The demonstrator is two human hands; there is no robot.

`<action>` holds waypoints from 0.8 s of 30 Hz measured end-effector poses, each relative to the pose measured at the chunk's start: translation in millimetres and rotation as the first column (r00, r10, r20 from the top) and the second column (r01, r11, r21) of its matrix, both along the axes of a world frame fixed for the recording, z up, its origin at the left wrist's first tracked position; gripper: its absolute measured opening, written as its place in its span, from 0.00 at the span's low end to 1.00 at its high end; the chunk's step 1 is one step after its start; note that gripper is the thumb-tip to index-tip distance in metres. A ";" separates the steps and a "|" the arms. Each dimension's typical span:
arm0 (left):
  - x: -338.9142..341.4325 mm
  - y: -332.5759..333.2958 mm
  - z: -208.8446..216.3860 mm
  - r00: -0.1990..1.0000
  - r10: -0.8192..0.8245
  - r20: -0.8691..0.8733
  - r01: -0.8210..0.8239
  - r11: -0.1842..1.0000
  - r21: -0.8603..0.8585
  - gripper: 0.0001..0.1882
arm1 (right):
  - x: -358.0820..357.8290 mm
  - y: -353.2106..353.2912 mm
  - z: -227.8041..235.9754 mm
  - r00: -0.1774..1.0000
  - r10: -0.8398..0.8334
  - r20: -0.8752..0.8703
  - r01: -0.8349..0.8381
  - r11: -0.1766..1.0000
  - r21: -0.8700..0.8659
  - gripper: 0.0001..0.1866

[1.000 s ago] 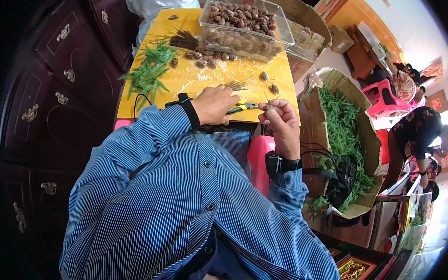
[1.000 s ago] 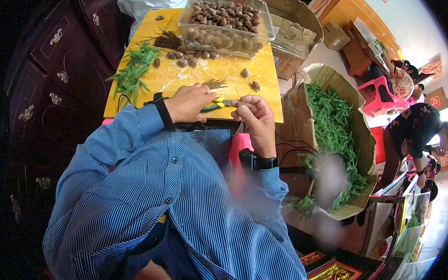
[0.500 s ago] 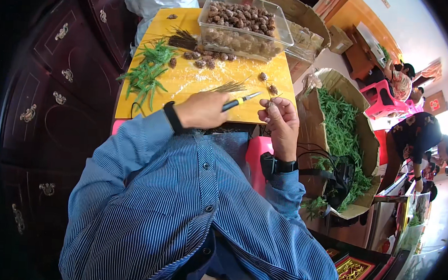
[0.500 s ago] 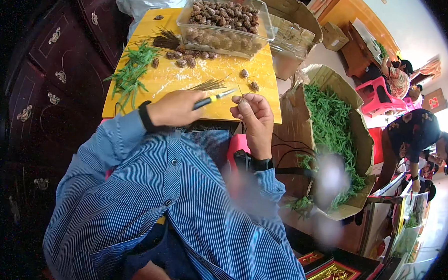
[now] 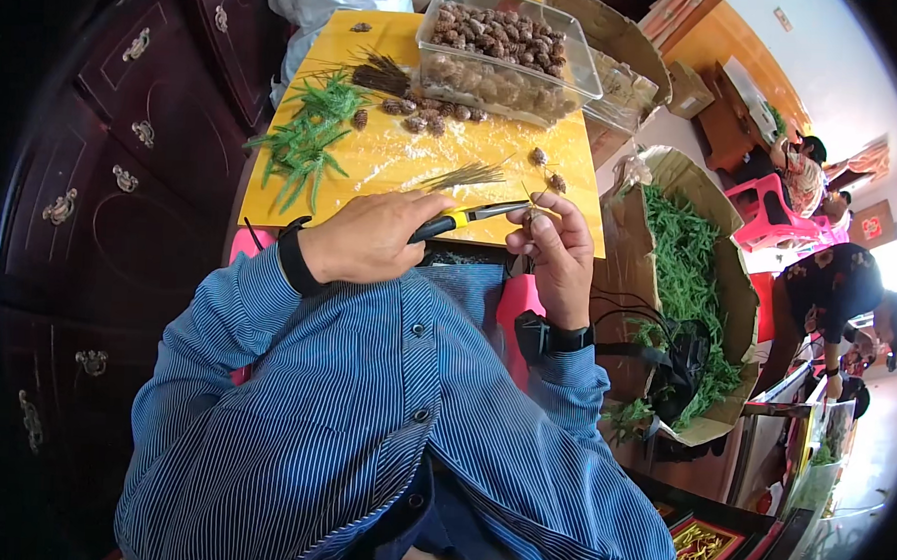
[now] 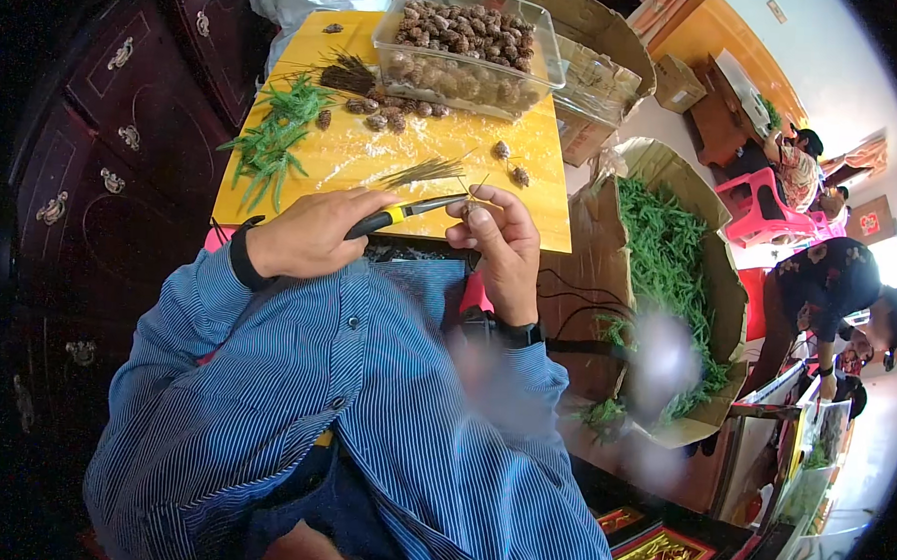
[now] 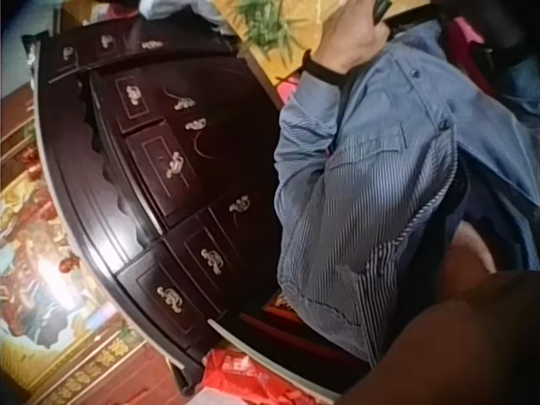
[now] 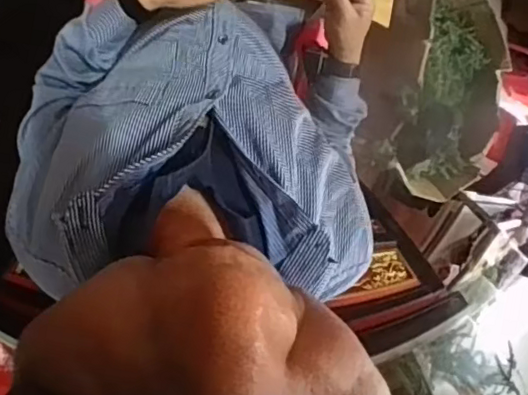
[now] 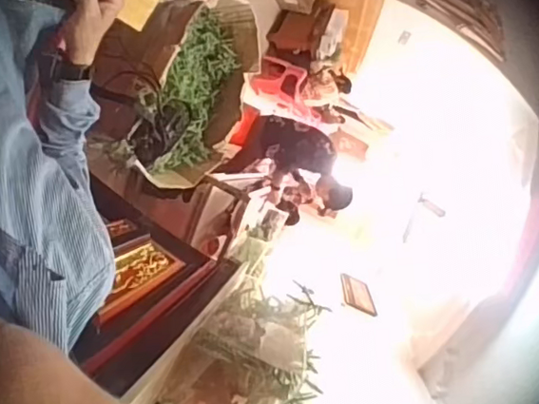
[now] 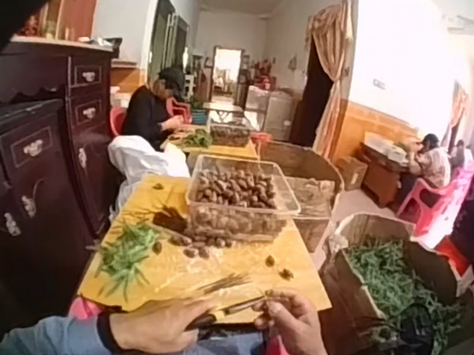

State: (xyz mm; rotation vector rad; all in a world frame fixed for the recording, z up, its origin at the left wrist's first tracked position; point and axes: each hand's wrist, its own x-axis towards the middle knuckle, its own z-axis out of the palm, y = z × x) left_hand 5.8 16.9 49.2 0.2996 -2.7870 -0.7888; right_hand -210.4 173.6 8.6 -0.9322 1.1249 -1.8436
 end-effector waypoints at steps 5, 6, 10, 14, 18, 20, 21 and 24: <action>-2.8 2.3 1.5 0.999 0.027 0.035 -0.027 1.000 -0.007 0.30 | 1.2 0.3 0.3 1.000 -0.006 -0.019 0.006 1.000 0.016 0.16; -3.1 2.4 1.6 0.998 0.032 0.056 -0.032 0.999 -0.006 0.31 | 1.4 0.2 0.1 1.000 -0.006 -0.018 0.007 1.000 0.015 0.16; -2.3 4.5 -3.8 1.000 0.020 -0.005 -0.021 0.999 -0.027 0.29 | 3.6 -1.1 -0.7 0.998 -0.055 -0.043 0.058 0.997 0.057 0.17; -2.3 7.0 -2.2 0.998 0.039 0.047 -0.037 0.999 -0.031 0.30 | 6.7 -1.7 -0.7 0.997 -0.069 -0.046 0.072 0.995 0.072 0.18; -1.4 11.8 -1.7 0.996 0.071 0.062 -0.068 0.996 -0.050 0.31 | 7.7 -2.4 -1.5 0.997 -0.066 -0.051 0.070 0.995 0.075 0.19; -0.9 13.4 -4.1 0.994 0.087 0.065 -0.083 0.995 -0.058 0.31 | 9.3 -3.6 -1.2 0.995 -0.086 -0.057 0.090 0.993 0.073 0.16; -0.7 14.0 -5.8 0.992 0.102 0.067 -0.098 0.993 -0.067 0.31 | 9.6 -4.0 -1.0 0.993 -0.096 -0.061 0.100 0.992 0.072 0.15; -0.3 16.0 -6.0 0.990 0.122 0.073 -0.116 0.989 -0.087 0.30 | 6.0 -4.5 -4.2 0.999 -0.042 0.005 0.041 0.997 0.067 0.11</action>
